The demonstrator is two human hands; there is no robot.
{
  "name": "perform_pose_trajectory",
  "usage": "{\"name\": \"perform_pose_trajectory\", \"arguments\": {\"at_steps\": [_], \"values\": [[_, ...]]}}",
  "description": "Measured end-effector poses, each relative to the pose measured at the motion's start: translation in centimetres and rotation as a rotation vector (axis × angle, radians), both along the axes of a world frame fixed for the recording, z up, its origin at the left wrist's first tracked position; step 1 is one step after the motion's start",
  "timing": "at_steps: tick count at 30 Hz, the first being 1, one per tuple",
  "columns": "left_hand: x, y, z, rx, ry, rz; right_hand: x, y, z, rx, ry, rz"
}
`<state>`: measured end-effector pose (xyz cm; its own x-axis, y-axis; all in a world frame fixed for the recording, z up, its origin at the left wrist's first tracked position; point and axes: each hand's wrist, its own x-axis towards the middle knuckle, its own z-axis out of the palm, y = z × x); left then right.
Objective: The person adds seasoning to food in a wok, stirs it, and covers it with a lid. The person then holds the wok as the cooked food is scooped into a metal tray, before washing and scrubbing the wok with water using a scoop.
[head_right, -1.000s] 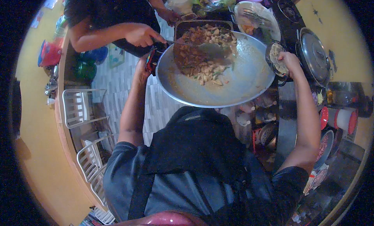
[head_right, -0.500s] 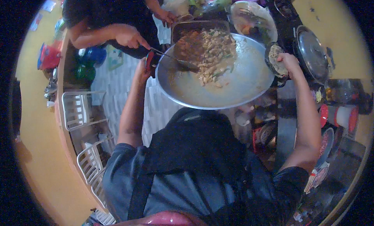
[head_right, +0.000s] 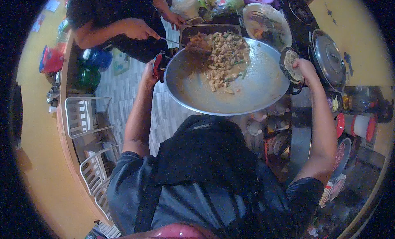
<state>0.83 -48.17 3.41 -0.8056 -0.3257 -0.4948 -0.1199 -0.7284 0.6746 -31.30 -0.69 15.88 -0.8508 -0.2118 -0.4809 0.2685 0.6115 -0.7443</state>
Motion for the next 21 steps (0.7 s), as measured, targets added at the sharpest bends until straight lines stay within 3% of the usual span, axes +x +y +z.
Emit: {"name": "perform_pose_trajectory", "arguments": {"at_steps": [8,15,17,18,19,21], "values": [[-0.4,0.4,0.4,0.015,-0.028,0.077,1.3,-1.4,2.5,0.051,-0.055,-0.048],[0.4,0.2,-1.0,-0.005,0.065,0.206,0.3,-1.0,1.5,0.047,-0.056,-0.038],[0.6,-2.6,-4.9,0.062,0.345,-0.138,-0.3,-0.5,0.9,0.053,-0.062,-0.031],[0.9,-2.5,-4.8,-0.099,0.413,-0.218,-0.4,-0.4,0.8,0.058,-0.067,-0.026],[0.9,-1.2,-2.6,-0.098,0.411,-0.218,-0.3,-0.5,0.9,0.059,-0.069,-0.025],[0.1,2.4,3.9,0.13,0.116,0.132,0.1,-0.9,1.6,0.07,-0.099,-0.027]]}}
